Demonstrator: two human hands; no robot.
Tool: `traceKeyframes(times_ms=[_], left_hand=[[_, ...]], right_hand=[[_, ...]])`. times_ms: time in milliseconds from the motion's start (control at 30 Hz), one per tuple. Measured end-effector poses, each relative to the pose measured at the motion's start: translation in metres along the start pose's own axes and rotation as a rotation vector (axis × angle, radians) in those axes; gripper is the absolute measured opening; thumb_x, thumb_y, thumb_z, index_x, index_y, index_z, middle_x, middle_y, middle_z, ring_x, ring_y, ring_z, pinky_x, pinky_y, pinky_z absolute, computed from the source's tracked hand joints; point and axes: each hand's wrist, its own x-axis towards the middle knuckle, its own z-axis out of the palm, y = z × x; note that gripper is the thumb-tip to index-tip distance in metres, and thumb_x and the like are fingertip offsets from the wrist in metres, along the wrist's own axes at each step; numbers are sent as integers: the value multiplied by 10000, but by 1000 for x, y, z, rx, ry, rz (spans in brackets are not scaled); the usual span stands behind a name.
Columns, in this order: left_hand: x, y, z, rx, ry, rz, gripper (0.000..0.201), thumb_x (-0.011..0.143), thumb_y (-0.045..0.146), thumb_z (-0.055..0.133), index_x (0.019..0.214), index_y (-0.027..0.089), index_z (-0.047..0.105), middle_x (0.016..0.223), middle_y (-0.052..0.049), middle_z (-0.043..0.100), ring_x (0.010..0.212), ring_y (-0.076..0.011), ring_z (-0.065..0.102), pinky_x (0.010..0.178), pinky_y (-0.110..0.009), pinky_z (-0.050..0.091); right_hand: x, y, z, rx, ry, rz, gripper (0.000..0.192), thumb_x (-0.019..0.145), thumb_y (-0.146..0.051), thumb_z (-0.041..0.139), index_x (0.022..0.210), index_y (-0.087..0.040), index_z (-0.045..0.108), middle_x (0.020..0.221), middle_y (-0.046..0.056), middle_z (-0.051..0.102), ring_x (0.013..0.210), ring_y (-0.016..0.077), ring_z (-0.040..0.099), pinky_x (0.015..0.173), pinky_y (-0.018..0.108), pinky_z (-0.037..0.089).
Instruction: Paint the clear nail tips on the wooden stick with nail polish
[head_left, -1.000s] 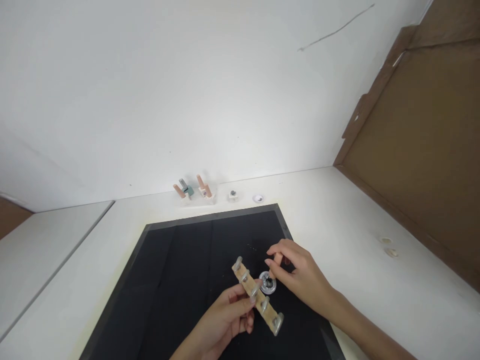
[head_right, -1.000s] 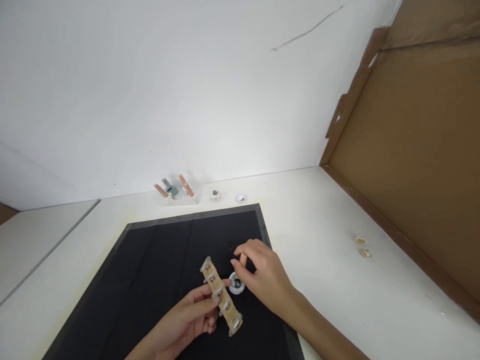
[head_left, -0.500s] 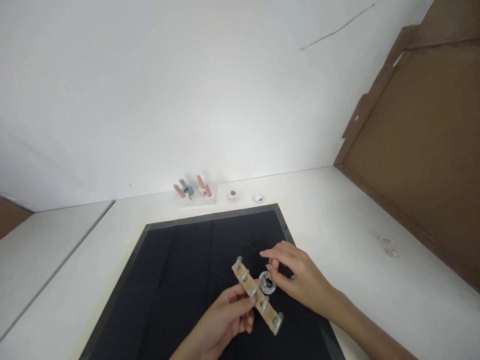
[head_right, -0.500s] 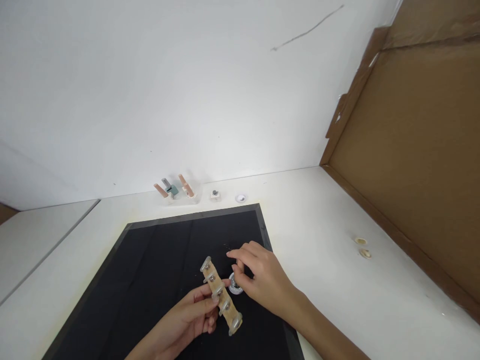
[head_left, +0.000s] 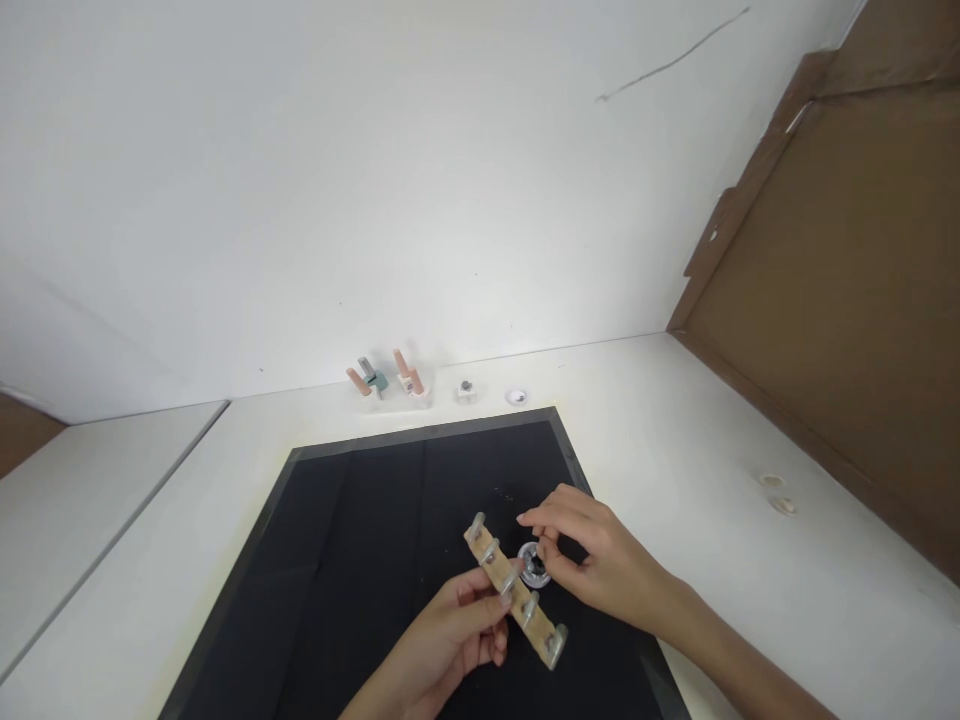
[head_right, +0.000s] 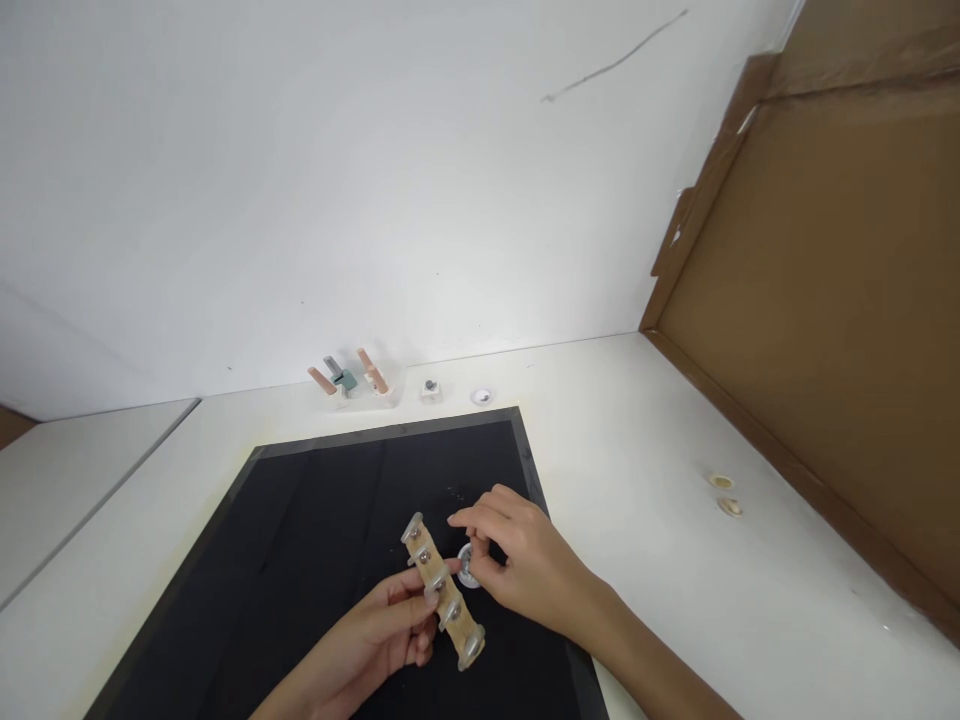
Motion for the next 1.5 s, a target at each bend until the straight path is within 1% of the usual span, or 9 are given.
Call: traceKeyframes(times_ms=[167,300,600,767,933,1000,1500], left_hand=[[-1,1,1,3,12,-12,384,618,299,765,959,142,685,547,32,531,460,-38,436,503,-180,361],[0,1,1,-8,3,2,368,626,283,761,959,146,686,561,33,530,463,-35,431,504,-180,366],[1,-2,-1,-1,4,5,366,636,277,754,970,146,684,556,32,527,462,-37,433,505,-181,373],[0,0,-2,9,7,-6,360,652,286,742,979,149,682,539,35,518,467,-40,437,505,-178,372],[1,-2,-4,-3,-1,15,364,642,269,749,979,149,681,573,35,526,466,-35,431,500,-180,375],[2,-4,-5,-11,2,8,359,650,269,744,982,149,679,575,36,523,466,-33,431,498,-178,372],[0,-2,-3,1,5,2,351,654,288,738,973,154,679,548,37,522,464,-41,429,510,-185,363]], right_hand=[[0,0,0,30,-18,-16,382,726,45,452,998,-179,598,734,43,580,722,183,516,577,284,452],[-1,-1,0,45,-40,1,409,706,70,440,994,-176,593,735,44,573,727,183,506,561,274,434],[-2,3,-1,66,-54,2,425,683,77,434,995,-169,586,718,36,544,730,181,496,553,267,418],[-3,1,-1,87,-26,5,381,716,57,433,985,-172,576,708,35,542,718,182,501,541,269,413],[-3,4,0,100,59,12,378,731,56,428,978,-199,558,714,18,526,704,170,506,589,289,433],[-4,5,0,109,76,24,389,731,59,423,981,-208,553,713,14,523,701,168,507,582,284,430],[-4,2,0,115,29,60,370,727,64,425,951,-203,552,721,11,518,705,165,512,600,282,434]])
